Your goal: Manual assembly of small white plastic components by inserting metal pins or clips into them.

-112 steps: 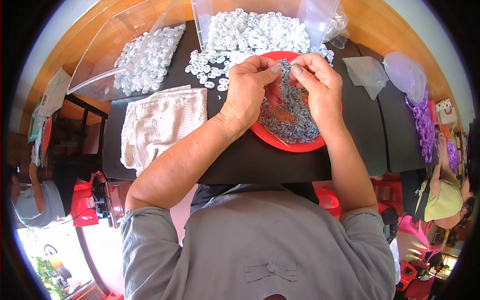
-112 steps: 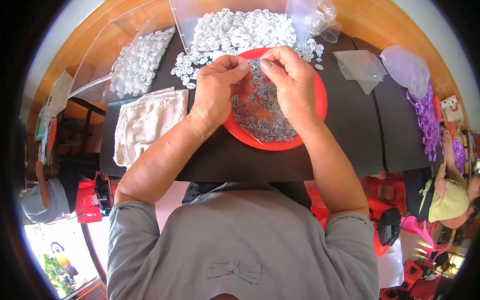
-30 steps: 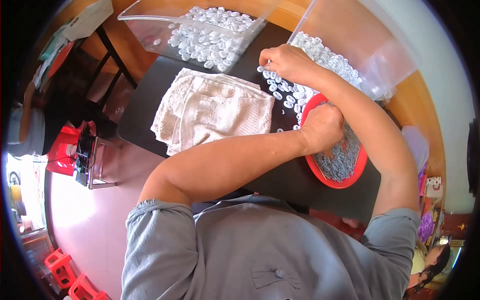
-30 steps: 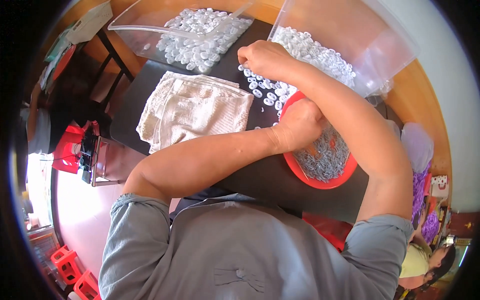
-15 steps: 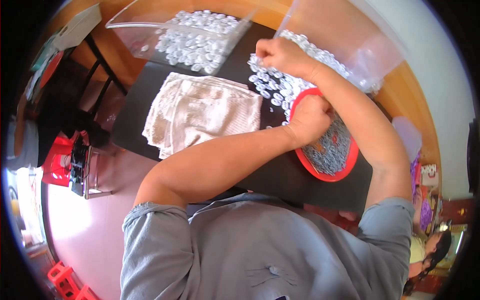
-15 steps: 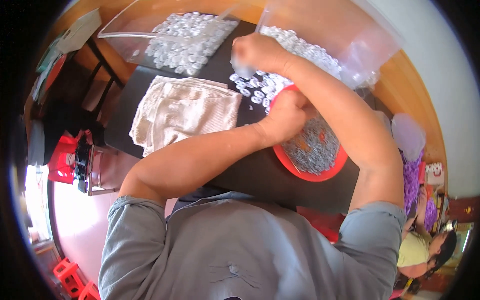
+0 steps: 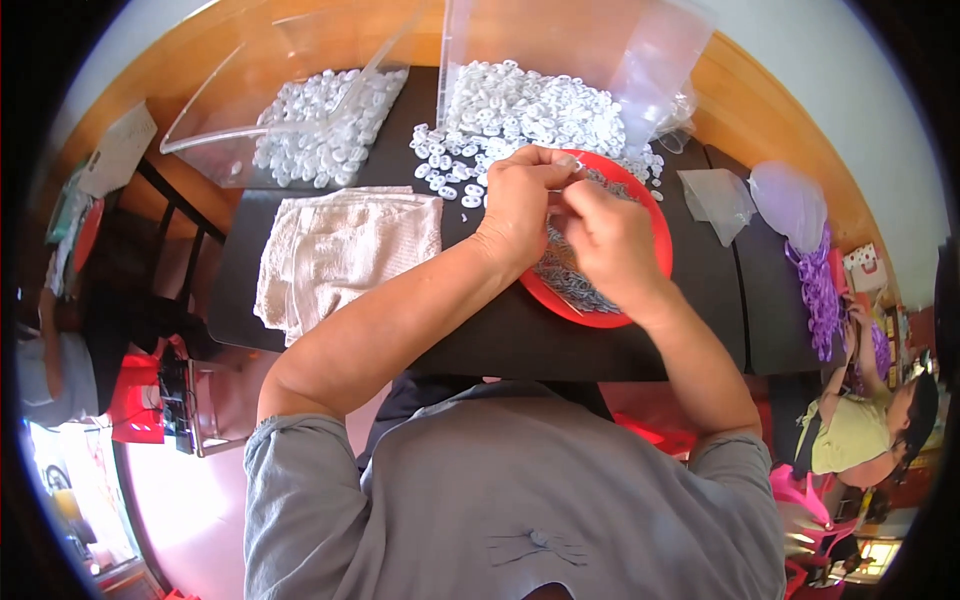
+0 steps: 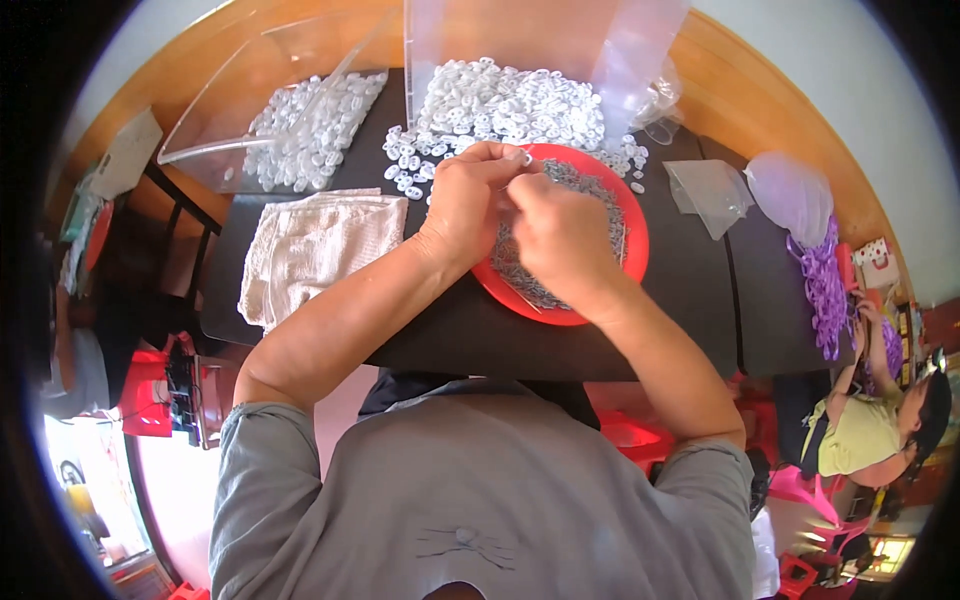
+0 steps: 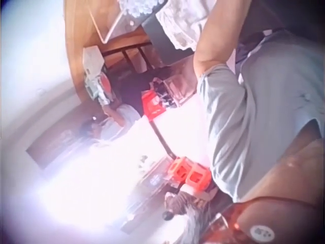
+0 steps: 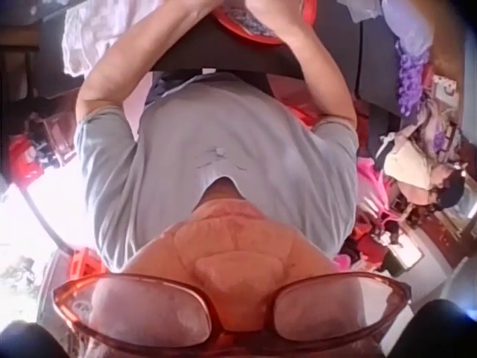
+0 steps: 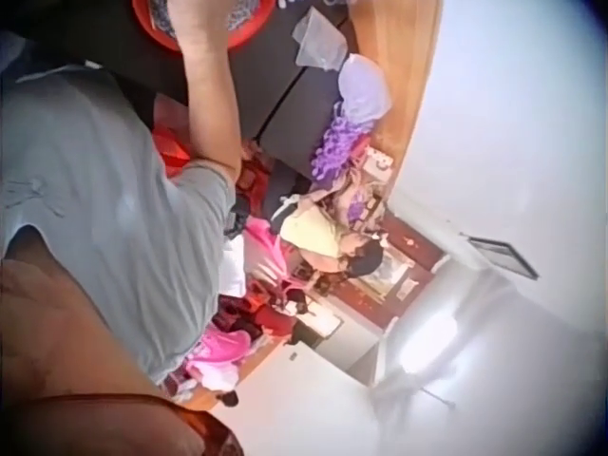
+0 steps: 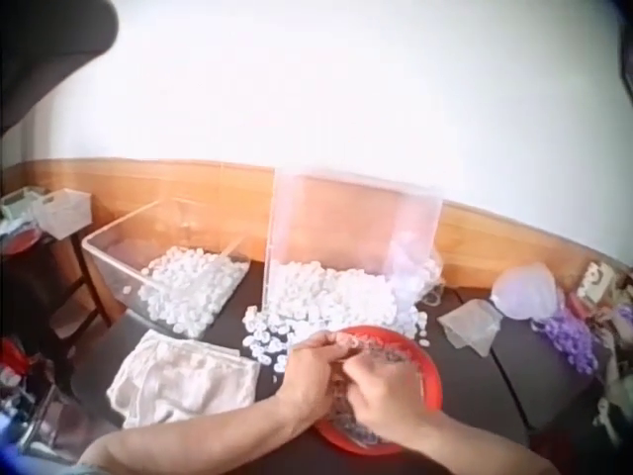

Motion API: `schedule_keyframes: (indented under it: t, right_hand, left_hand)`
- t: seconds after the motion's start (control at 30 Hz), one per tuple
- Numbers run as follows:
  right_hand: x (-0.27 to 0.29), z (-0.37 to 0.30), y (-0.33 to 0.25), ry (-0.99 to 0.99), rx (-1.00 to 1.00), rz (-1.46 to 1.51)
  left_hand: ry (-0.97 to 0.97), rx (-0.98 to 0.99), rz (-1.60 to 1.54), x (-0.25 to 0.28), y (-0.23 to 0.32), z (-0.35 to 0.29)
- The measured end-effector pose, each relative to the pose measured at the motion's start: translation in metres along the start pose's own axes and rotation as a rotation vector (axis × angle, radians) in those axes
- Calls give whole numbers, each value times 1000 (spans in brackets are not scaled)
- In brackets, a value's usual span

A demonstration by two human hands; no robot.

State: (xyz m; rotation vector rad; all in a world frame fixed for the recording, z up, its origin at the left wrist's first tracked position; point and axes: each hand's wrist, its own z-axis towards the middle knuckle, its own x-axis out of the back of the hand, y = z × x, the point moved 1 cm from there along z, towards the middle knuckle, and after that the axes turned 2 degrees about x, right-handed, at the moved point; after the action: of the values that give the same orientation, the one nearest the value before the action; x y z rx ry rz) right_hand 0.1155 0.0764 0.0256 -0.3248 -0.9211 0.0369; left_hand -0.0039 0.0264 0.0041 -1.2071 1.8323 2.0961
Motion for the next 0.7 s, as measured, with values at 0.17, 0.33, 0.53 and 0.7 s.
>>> schedule_keyframes:
  t: [0.17, 0.33, 0.53, 0.7]
  right_hand:
    - [-2, 0, -14, 80, 126, 10]
    - [8, 4, -4, 34, -142, 637]
    - [9, 1, -2, -37, -345, 829]
    - [19, 4, 6, 60, -372, 796]
  left_hand:
    - [69, 182, -167, -6, 13, -2]
    - [115, 122, -116, -22, 29, -8]
    - [104, 87, -103, -26, 26, -9]
    - [108, -284, 137, -11, 12, -2]
